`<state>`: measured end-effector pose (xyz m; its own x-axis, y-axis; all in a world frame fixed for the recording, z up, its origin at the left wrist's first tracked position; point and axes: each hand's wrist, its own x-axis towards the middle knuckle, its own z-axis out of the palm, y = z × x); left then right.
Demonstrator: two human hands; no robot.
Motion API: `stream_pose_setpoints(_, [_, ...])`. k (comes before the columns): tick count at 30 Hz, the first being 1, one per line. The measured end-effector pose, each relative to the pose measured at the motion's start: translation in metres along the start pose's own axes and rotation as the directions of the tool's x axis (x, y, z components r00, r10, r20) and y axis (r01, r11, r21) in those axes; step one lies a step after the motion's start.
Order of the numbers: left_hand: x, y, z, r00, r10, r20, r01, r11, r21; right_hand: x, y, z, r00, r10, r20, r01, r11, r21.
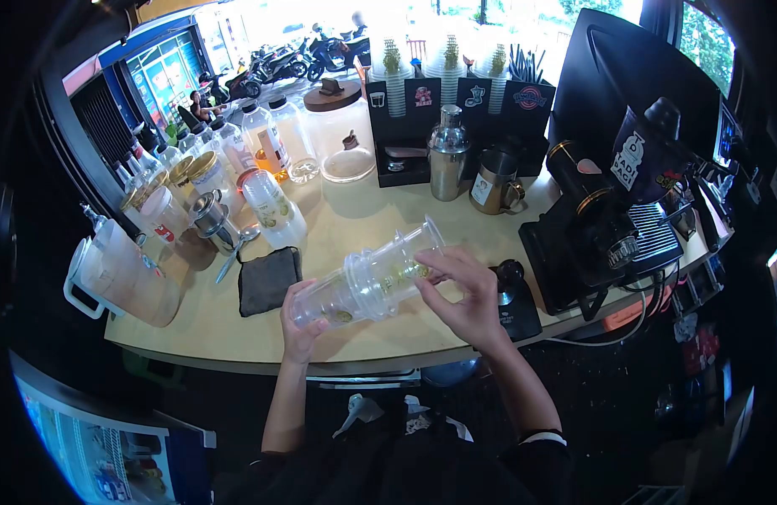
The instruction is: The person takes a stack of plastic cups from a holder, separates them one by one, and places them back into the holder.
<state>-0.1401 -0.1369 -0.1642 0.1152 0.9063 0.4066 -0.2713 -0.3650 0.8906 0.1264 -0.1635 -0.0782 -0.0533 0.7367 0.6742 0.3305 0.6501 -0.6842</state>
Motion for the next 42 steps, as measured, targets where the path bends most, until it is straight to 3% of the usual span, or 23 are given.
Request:
stream_pose_setpoints(2, [0.002,-0.003,0.0,1.0,-0.007,-0.024,0.006,0.998,-0.067,0.003,0.001,-0.002,0.997,-0.023,-0.079,0.025,0.999,0.028])
stream_pose_setpoints(7, [0.001,-0.007,0.007,0.999,-0.04,-0.023,0.037,0.992,-0.124,0.005,0.003,-0.003,0.997,-0.076,-0.003,0.076,0.993,0.093])
stream_pose_setpoints(10, [0.002,-0.005,0.012,0.995,-0.093,0.023,0.096,0.969,-0.226,0.004,0.003,-0.005,0.997,-0.082,-0.002,0.082,0.984,0.156])
stream_pose_setpoints(12, [0.001,-0.003,0.014,0.969,-0.24,0.051,0.238,0.87,-0.431,0.004,0.003,-0.006,0.997,-0.071,-0.016,0.073,0.979,0.189])
stream_pose_setpoints(13, [0.001,-0.005,0.014,0.969,-0.24,0.053,0.239,0.871,-0.43,0.003,0.002,-0.007,0.999,-0.045,-0.017,0.047,0.983,0.176])
stream_pose_setpoints(16, [0.002,-0.009,0.016,0.982,-0.181,0.056,0.19,0.944,-0.268,0.001,-0.001,-0.006,0.999,0.021,-0.043,-0.014,0.986,0.165])
stream_pose_setpoints(18, [0.004,-0.004,0.019,0.992,-0.09,0.092,0.085,0.995,0.059,0.001,-0.005,-0.004,0.996,0.063,-0.065,-0.051,0.984,0.168])
stream_pose_setpoints(19, [0.006,-0.002,0.02,0.991,-0.092,0.094,0.086,0.995,0.059,0.001,-0.009,-0.003,0.993,0.095,-0.069,-0.082,0.982,0.168])
stream_pose_setpoints(21, [0.011,0.005,0.025,0.985,0.054,0.163,-0.131,0.846,0.516,0.002,-0.011,0.001,0.989,0.127,-0.072,-0.113,0.979,0.169])
stream_pose_setpoints(22, [0.013,0.014,0.031,0.985,0.053,0.163,-0.131,0.846,0.517,0.002,-0.011,0.003,0.986,0.142,-0.087,-0.124,0.975,0.183])
stream_pose_setpoints(24, [0.016,0.035,0.046,0.919,0.269,0.289,-0.387,0.461,0.799,0.003,-0.015,0.009,0.983,0.156,-0.099,-0.134,0.971,0.198])
stream_pose_setpoints(26, [0.015,0.037,0.058,0.926,0.277,0.258,-0.355,0.399,0.845,0.004,-0.024,0.013,0.953,0.304,-0.006,-0.293,0.921,0.256])
stream_pose_setpoints(28, [0.017,0.037,0.059,0.931,0.287,0.227,-0.319,0.336,0.886,0.004,-0.026,0.012,0.958,0.283,0.051,-0.285,0.913,0.291])
stream_pose_setpoints(30, [0.023,0.035,0.052,0.955,0.191,0.228,-0.293,0.481,0.826,0.006,-0.029,0.01,0.961,0.257,0.105,-0.277,0.904,0.325])
stream_pose_setpoints(31, [0.024,0.037,0.049,0.955,0.191,0.228,-0.294,0.481,0.826,0.009,-0.034,0.006,0.96,0.25,0.124,-0.277,0.903,0.327])
stream_pose_setpoints(33, [0.025,0.041,0.043,0.952,-0.126,0.278,-0.11,0.706,0.699,0.015,-0.037,-0.001,0.959,0.244,0.141,-0.278,0.903,0.328])
stream_pose_setpoints(34, [0.026,0.036,0.038,0.952,-0.126,0.28,-0.112,0.706,0.699,0.02,-0.037,-0.004,0.977,0.157,0.144,-0.187,0.955,0.23])
stream_pose_setpoints(35, [0.026,0.023,0.031,0.919,-0.175,0.354,-0.044,0.847,0.53,0.025,-0.037,-0.009,0.985,0.069,0.156,-0.09,0.987,0.131])
stream_pose_setpoints(36, [0.026,0.012,0.026,0.877,-0.202,0.435,0.048,0.939,0.34,0.028,-0.039,-0.015,0.974,0.086,0.212,-0.097,0.994,0.041])
stream_pose_setpoints(37, [0.024,0.005,0.023,0.877,-0.201,0.437,0.046,0.939,0.34,0.033,-0.034,-0.019,0.974,0.085,0.21,-0.096,0.995,0.041])
stream_pose_setpoints(39, [0.022,-0.008,0.019,0.822,-0.259,0.507,0.334,0.941,-0.061,0.04,-0.022,-0.024,0.938,-0.141,0.317,0.142,0.99,0.02])
stream_pose_setpoints(40, [0.023,-0.013,0.018,0.821,-0.259,0.509,0.334,0.941,-0.061,0.042,-0.023,-0.024,0.938,-0.141,0.316,0.142,0.99,0.019])
stream_pose_setpoints(42, [0.024,-0.019,0.015,0.725,-0.365,0.584,0.528,0.839,-0.131,0.045,-0.028,-0.022,0.934,-0.132,0.332,0.127,0.991,0.036])
